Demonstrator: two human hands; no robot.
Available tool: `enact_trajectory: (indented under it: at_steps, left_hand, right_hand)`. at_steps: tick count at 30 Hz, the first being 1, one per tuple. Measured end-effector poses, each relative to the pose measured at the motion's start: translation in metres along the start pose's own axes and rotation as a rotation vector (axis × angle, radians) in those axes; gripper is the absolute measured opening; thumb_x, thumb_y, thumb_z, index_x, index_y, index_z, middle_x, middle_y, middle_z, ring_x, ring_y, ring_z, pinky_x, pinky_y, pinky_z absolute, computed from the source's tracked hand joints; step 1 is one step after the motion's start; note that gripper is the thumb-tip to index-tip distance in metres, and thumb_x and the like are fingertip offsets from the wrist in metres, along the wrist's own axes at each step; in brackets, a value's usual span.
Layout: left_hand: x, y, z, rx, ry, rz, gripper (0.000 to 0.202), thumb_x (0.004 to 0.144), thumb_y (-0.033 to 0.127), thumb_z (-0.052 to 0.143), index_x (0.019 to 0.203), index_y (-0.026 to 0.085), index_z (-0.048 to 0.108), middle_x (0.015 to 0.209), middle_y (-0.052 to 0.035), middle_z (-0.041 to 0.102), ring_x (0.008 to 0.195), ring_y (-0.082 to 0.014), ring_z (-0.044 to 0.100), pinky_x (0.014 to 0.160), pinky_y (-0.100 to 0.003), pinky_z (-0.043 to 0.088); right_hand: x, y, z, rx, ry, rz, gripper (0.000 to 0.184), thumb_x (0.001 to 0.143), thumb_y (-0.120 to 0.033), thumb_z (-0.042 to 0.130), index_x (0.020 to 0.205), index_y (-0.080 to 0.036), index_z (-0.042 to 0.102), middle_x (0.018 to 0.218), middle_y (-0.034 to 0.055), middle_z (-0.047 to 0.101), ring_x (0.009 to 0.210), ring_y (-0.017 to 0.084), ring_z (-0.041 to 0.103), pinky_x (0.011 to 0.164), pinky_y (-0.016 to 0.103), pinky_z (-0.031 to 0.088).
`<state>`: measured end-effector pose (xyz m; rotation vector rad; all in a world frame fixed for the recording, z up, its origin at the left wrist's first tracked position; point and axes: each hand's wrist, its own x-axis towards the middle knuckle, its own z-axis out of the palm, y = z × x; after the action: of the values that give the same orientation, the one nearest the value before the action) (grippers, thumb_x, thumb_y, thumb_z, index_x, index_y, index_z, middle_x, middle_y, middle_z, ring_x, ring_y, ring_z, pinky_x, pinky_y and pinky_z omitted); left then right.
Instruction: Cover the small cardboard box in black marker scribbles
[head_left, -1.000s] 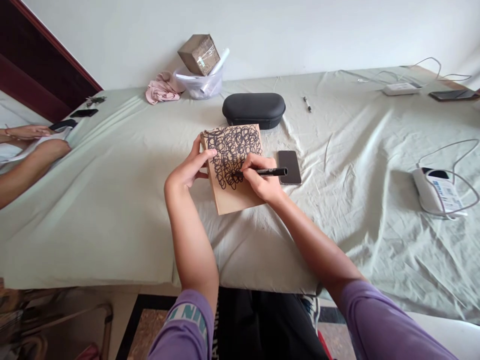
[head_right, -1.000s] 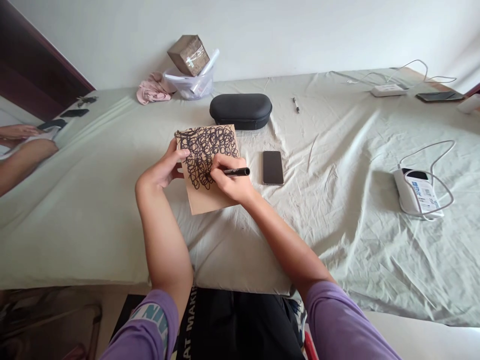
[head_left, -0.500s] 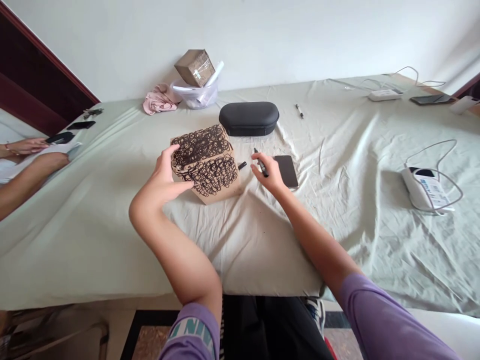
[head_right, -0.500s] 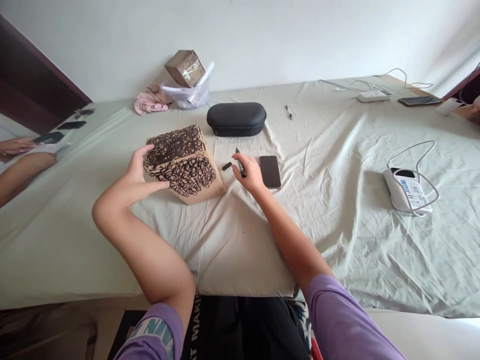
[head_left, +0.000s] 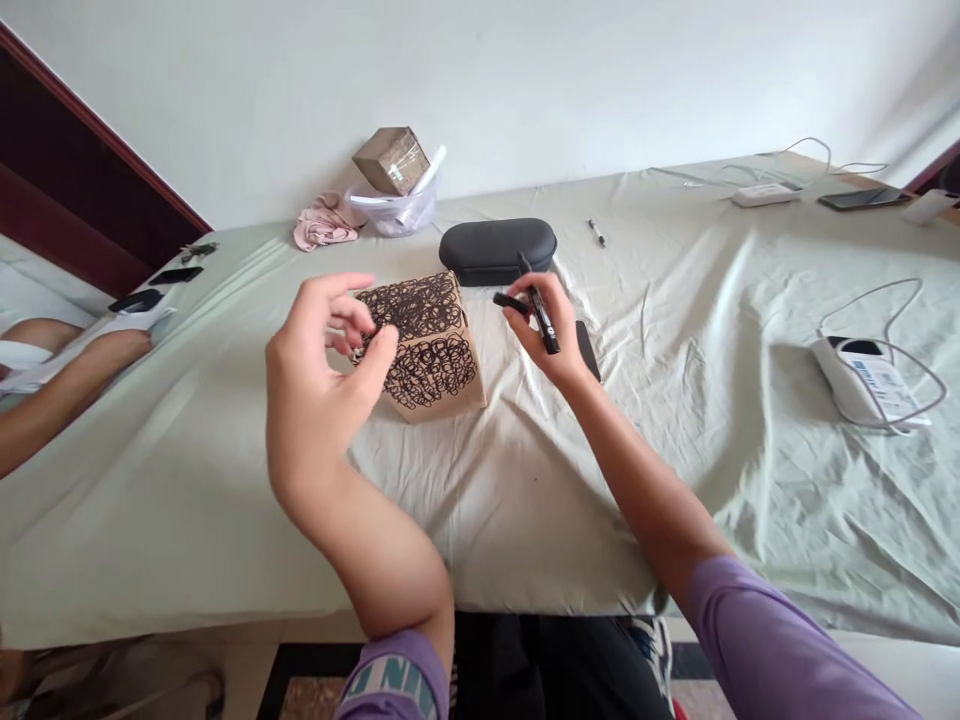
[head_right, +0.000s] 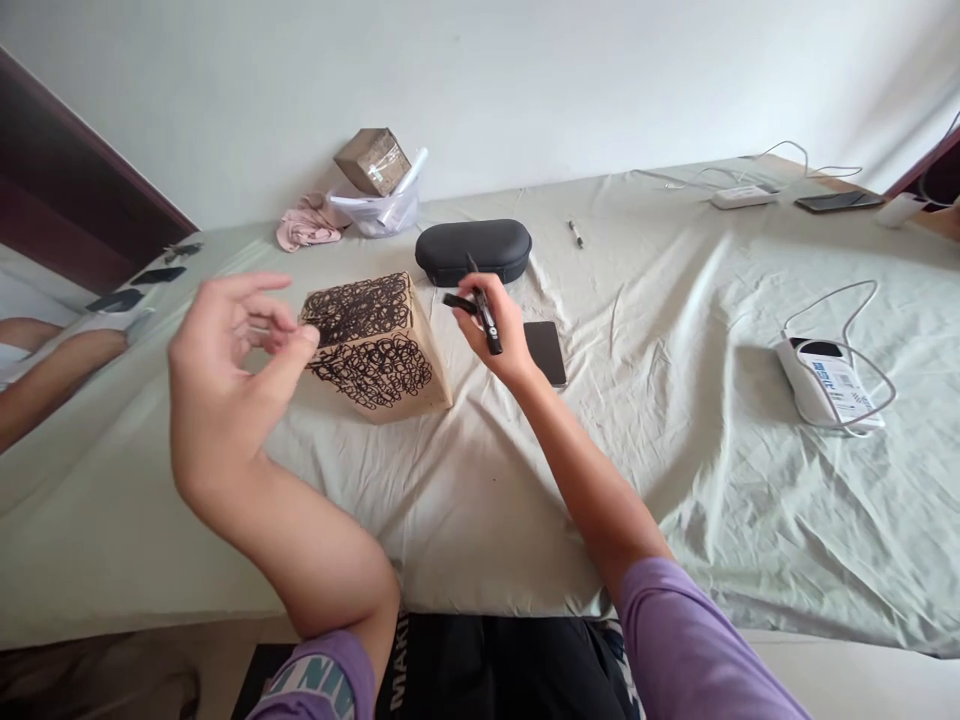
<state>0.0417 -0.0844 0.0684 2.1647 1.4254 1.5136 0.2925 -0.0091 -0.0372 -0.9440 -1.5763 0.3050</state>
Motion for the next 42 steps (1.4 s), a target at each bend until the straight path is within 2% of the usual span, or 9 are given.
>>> enact_trajectory:
  at_steps: [4,9,12,16,19,25,31,37,42]
  left_hand:
    - [0.002,0.035,0.031,-0.299,-0.067,-0.057,0.016,0.103,0.045,0.067,0.108,0.030,0.071,0.072,0.0033,0.063,0.066,-0.0161,0.062,0.061,-0.032,0.045]
    - [0.004,0.035,0.044,-0.542,-0.103,-0.092,0.024,0.100,0.048,0.073,0.088,0.028,0.069,0.069,0.0028,0.062,0.053,-0.0127,0.057,0.048,-0.029,0.041]
    - [0.006,0.028,0.042,-0.574,0.003,-0.125,0.026,0.100,0.049,0.074,0.087,0.027,0.068,0.070,0.0015,0.064,0.054,-0.0119,0.056,0.042,-0.026,0.033]
    - [0.008,0.025,0.041,-0.623,-0.013,-0.095,0.026,0.100,0.046,0.075,0.087,0.026,0.066,0.073,0.0007,0.063,0.055,-0.0104,0.054,0.042,-0.025,0.029]
    - [0.008,0.025,0.044,-0.639,-0.052,-0.061,0.023,0.100,0.042,0.076,0.088,0.026,0.067,0.072,0.0014,0.061,0.054,-0.0102,0.052,0.042,-0.025,0.030]
    - [0.010,0.019,0.054,-0.762,-0.154,0.010,0.021,0.100,0.039,0.078,0.090,0.022,0.070,0.065,0.0023,0.062,0.051,-0.0076,0.051,0.039,-0.022,0.030]
    - [0.011,0.012,0.063,-0.677,-0.209,-0.018,0.027,0.099,0.048,0.077,0.091,0.022,0.071,0.062,0.0033,0.060,0.047,-0.0081,0.050,0.042,-0.023,0.038]
    - [0.015,-0.002,0.053,-0.456,-0.123,0.030,0.022,0.095,0.037,0.083,0.112,0.025,0.077,0.115,-0.0058,0.080,0.093,-0.0149,0.071,0.064,-0.023,0.052]
    - [0.013,-0.059,0.013,-0.066,0.133,-0.122,0.072,0.082,0.043,0.094,0.146,0.033,0.062,0.162,-0.0042,0.055,0.151,-0.0357,0.050,0.114,-0.048,0.052]
  right_hand:
    - [0.005,-0.065,-0.013,0.191,0.020,-0.361,0.027,0.097,-0.024,0.071,0.121,-0.034,0.063,0.112,0.0029,0.075,0.096,0.022,0.072,0.089,0.039,0.063]
    - [0.001,-0.100,-0.021,0.229,0.037,-0.432,0.025,0.099,-0.044,0.073,0.123,-0.034,0.073,0.120,0.0027,0.078,0.106,0.026,0.073,0.093,0.042,0.062]
    - [0.003,-0.105,-0.031,0.450,0.174,-0.269,0.035,0.108,-0.054,0.053,0.119,-0.030,0.076,0.096,0.0038,0.076,0.081,0.022,0.072,0.074,0.041,0.060]
    - [0.009,-0.108,-0.039,0.623,0.128,-0.031,0.029,0.105,-0.049,0.054,0.090,-0.027,0.064,0.053,-0.0047,0.044,0.041,0.014,0.042,0.045,0.034,0.042]
    - [0.010,-0.108,-0.037,0.733,0.046,0.015,0.022,0.099,-0.039,0.061,0.080,-0.027,0.057,0.049,-0.0069,0.038,0.038,0.012,0.037,0.040,0.030,0.032]
    - [0.003,-0.108,-0.029,0.732,-0.032,0.187,0.018,0.094,-0.042,0.064,0.085,-0.027,0.060,0.056,-0.0036,0.051,0.048,0.017,0.047,0.050,0.036,0.051]
    - [0.005,-0.103,-0.020,0.799,-0.081,0.295,0.026,0.090,-0.050,0.068,0.085,-0.029,0.054,0.057,-0.0041,0.046,0.050,0.018,0.045,0.049,0.034,0.047]
    - [0.015,-0.081,-0.018,0.741,-0.036,0.340,0.022,0.090,-0.045,0.066,0.090,-0.030,0.050,0.062,-0.0060,0.035,0.053,0.016,0.035,0.050,0.032,0.041]
    - [0.025,-0.033,-0.032,0.481,-0.061,0.275,0.022,0.086,-0.041,0.076,0.099,-0.030,0.061,0.076,-0.0037,0.052,0.067,0.017,0.051,0.066,0.033,0.051]
